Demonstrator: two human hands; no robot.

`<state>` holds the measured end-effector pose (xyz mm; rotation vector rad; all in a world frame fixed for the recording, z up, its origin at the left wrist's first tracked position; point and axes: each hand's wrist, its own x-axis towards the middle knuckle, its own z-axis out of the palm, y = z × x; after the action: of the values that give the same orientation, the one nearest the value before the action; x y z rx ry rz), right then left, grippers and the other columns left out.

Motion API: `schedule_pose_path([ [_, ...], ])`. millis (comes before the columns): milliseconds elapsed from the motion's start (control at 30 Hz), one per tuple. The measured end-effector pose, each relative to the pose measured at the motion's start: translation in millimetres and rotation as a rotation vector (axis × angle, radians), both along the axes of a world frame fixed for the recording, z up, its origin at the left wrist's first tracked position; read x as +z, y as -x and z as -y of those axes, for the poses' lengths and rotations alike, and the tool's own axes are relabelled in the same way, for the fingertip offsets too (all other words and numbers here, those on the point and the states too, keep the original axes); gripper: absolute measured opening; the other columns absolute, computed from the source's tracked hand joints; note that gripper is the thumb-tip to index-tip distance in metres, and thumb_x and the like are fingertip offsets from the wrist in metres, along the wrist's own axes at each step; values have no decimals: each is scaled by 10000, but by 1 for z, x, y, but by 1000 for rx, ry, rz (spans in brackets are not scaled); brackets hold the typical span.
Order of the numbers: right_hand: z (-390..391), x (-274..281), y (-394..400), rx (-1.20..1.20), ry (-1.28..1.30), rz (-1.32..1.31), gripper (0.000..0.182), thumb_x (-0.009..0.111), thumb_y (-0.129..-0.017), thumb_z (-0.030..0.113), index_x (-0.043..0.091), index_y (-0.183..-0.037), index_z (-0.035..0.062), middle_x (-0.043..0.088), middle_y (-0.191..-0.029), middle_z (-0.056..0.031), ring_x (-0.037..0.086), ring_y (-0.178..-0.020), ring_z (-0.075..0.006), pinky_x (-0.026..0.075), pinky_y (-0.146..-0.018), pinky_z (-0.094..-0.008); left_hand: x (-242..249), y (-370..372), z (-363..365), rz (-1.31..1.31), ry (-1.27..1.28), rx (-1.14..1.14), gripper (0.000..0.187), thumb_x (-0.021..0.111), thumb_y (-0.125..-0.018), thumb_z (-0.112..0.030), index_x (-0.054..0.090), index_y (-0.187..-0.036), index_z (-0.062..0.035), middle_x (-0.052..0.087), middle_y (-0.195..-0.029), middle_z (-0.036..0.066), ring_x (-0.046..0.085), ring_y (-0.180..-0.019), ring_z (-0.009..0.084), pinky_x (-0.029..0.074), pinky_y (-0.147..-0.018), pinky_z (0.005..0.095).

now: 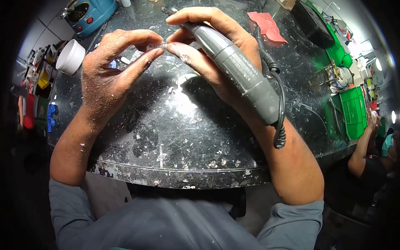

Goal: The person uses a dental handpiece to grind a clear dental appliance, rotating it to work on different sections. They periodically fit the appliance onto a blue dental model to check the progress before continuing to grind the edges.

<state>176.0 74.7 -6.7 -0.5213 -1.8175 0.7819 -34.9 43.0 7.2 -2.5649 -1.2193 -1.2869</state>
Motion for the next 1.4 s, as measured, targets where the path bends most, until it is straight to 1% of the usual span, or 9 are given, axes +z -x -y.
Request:
schedule_pose_path([
  [133,-1,-1,-3,78,86,-42,471,698,-842,28,515,-1275,45,669,-976,-118,667,-922,-186,531,-788,-259,-4,-6,3,141,82,-4,237,763,-794,-84,710,-1023,-53,714,-961,47,645,-884,122,485,-823,265],
  [333,-5,4,-9,23,229,-215,302,630,-881,27,559,-1174,11,660,-941,-92,631,-805,-113,517,-721,-241,-4,-1,1,323,255,-81,229,777,-784,-83,714,-998,-29,708,-995,75,647,-892,128,499,-849,279],
  [400,-25,6,-24,-204,-560,244,230,603,-902,95,631,-1096,-26,675,-967,-102,635,-803,-130,505,-716,-239,-5,-1,1,331,223,-101,231,767,-797,-68,702,-1011,-10,703,-996,84,653,-906,132,511,-860,278],
  [433,-1,1,-2,-260,-126,-142,259,607,-898,172,682,-1013,-49,690,-994,-111,639,-813,-152,487,-717,-238,-6,-1,2,328,220,-101,231,767,-797,-68,702,-1011,-10,703,-996,84,653,-906,132,511,-860,278],
  [467,-10,-7,11,-155,-137,-458,302,619,-893,182,665,-1066,-60,695,-1002,-138,640,-791,-161,484,-696,-256,-6,-3,3,435,282,-124,227,755,-808,-56,696,-1021,-5,701,-995,85,657,-916,133,516,-868,274],
  [533,-31,0,7,-383,-825,-150,261,629,-899,177,650,-1003,-62,693,-963,-127,633,-764,-134,492,-649,-257,-5,-4,4,538,340,-146,223,744,-819,-44,690,-1031,-1,699,-995,86,660,-926,135,521,-875,271],
  [667,12,8,-2,-183,-275,-131,266,636,-899,167,620,-1040,-59,686,-972,-137,644,-812,-156,505,-698,-267,-3,-4,3,580,335,-143,221,702,-852,-17,665,-1066,20,694,-994,106,675,-924,161,549,-872,293],
  [1067,14,7,0,-129,-170,-142,337,654,-898,135,530,-1152,-49,666,-997,-166,678,-955,-223,545,-847,-297,-4,-9,7,615,331,-166,225,692,-864,-21,654,-1079,31,694,-986,107,682,-901,163,548,-845,272],
  [1400,22,9,4,-219,43,-160,266,478,-959,154,523,-1087,-75,595,-1035,-191,654,-1023,-325,529,-927,-408,-6,-1,2,620,376,-218,165,752,-820,-73,690,-961,-12,703,-904,52,665,-832,97,547,-780,241],
])
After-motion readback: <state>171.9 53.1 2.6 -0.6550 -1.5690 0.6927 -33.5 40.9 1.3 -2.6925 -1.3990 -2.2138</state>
